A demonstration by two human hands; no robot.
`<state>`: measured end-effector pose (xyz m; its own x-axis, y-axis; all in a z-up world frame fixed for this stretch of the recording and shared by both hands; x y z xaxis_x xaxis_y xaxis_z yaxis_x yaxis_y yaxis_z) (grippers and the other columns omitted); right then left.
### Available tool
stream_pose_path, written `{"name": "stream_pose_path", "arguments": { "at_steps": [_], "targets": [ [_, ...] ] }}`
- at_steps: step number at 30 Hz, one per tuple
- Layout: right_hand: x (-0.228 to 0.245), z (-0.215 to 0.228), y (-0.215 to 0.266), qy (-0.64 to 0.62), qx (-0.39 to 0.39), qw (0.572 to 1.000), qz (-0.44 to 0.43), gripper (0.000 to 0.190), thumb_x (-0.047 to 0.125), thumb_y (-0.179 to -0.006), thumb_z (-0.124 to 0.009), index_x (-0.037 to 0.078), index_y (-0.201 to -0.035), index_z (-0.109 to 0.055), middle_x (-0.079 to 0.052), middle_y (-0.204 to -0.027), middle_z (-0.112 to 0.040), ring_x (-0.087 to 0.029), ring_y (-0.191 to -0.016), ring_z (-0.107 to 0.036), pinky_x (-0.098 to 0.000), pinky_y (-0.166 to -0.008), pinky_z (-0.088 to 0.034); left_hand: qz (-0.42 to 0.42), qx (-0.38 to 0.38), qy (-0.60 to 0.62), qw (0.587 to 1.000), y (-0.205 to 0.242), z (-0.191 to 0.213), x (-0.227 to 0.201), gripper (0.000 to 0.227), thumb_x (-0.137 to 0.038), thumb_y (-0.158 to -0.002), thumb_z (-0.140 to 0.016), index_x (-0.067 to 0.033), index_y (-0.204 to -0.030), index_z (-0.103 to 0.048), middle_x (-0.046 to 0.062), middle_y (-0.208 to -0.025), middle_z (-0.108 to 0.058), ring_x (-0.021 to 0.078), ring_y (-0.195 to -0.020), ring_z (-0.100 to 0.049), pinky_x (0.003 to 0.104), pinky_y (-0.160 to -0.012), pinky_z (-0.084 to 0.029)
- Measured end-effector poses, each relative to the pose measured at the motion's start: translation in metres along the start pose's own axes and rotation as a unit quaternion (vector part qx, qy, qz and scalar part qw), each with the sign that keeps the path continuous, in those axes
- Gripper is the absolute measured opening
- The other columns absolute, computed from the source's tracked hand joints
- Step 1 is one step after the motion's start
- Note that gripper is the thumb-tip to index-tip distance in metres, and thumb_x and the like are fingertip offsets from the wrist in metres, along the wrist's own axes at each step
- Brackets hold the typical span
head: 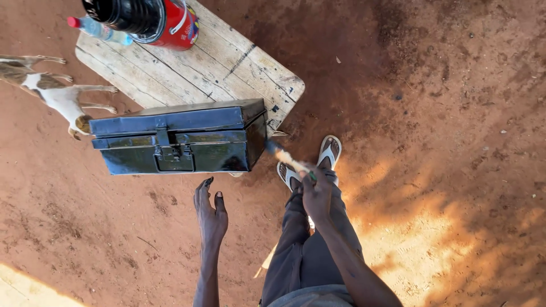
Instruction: Painting a metal toolbox with black paint using a paintbrush on an outdoor workbench
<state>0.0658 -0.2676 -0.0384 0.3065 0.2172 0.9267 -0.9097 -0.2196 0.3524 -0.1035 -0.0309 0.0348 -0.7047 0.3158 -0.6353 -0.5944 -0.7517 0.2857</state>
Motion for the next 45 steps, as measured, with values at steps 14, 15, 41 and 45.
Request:
{"name": "stream_pose_path", "arguments": {
  "at_steps": [14,15,41,45],
  "targets": [
    [-0.050,-0.036,0.019,0.056,0.044,0.996,0.060,0.025,0.020,-0.115,-0.070,0.016,-0.133,-0.086,-0.017,-0.093,-0.082,-0.042,-0.088,-0.079,-0.0552,-0.083,-0.067,-0.041,0.030,-0.007,0.999,-0.006,0.007,0.006,0.044,-0.015,-0.120,-0.051,-0.0081,-0.163,-0.054,0.024,-0.153,-0.053,0.0513,-0.150,-0.049,0.065,-0.124,-0.047],
    [-0.055,-0.047,0.025,0.039,0.074,0.994,0.076,0.024,0.012,-0.113,-0.071,0.012,-0.132,-0.086,-0.012,-0.074,-0.080,-0.034,-0.069,-0.080,-0.0512,-0.072,-0.069,-0.051,0.031,-0.006,0.998,-0.009,0.004,0.007,0.044,-0.014,-0.119,-0.052,-0.0076,-0.162,-0.057,0.024,-0.152,-0.055,0.0517,-0.149,-0.050,0.064,-0.122,-0.049],
    [-0.164,-0.035,-0.059,-0.183,-0.022,0.944,-0.274,0.020,0.022,-0.111,-0.075,0.004,-0.118,-0.080,-0.015,-0.065,-0.065,-0.017,-0.042,-0.056,-0.0271,-0.035,-0.040,-0.022,0.058,0.006,0.998,-0.017,0.027,0.006,0.046,-0.009,-0.117,-0.056,-0.0068,-0.163,-0.057,0.024,-0.157,-0.055,0.0480,-0.154,-0.049,0.055,-0.126,-0.048],
    [-0.090,-0.022,-0.075,-0.059,0.084,0.979,-0.178,0.033,0.030,-0.118,-0.072,0.001,-0.131,-0.079,-0.019,-0.075,-0.074,-0.019,-0.053,-0.070,-0.0300,-0.042,-0.061,-0.011,0.073,0.013,0.997,-0.020,0.018,0.023,0.046,-0.019,-0.119,-0.057,-0.0101,-0.164,-0.054,0.023,-0.157,-0.052,0.0491,-0.157,-0.046,0.056,-0.127,-0.048]
  ]
}}
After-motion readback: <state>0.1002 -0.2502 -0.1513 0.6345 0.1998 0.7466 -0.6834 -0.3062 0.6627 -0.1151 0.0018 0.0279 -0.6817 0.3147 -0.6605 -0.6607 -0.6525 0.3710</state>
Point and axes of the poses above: each hand's wrist, its own y-axis away from the middle knuckle, its own z-axis out of the back of the hand, x = y × z, the point moved 2 cm from there along -y, towards the middle knuckle
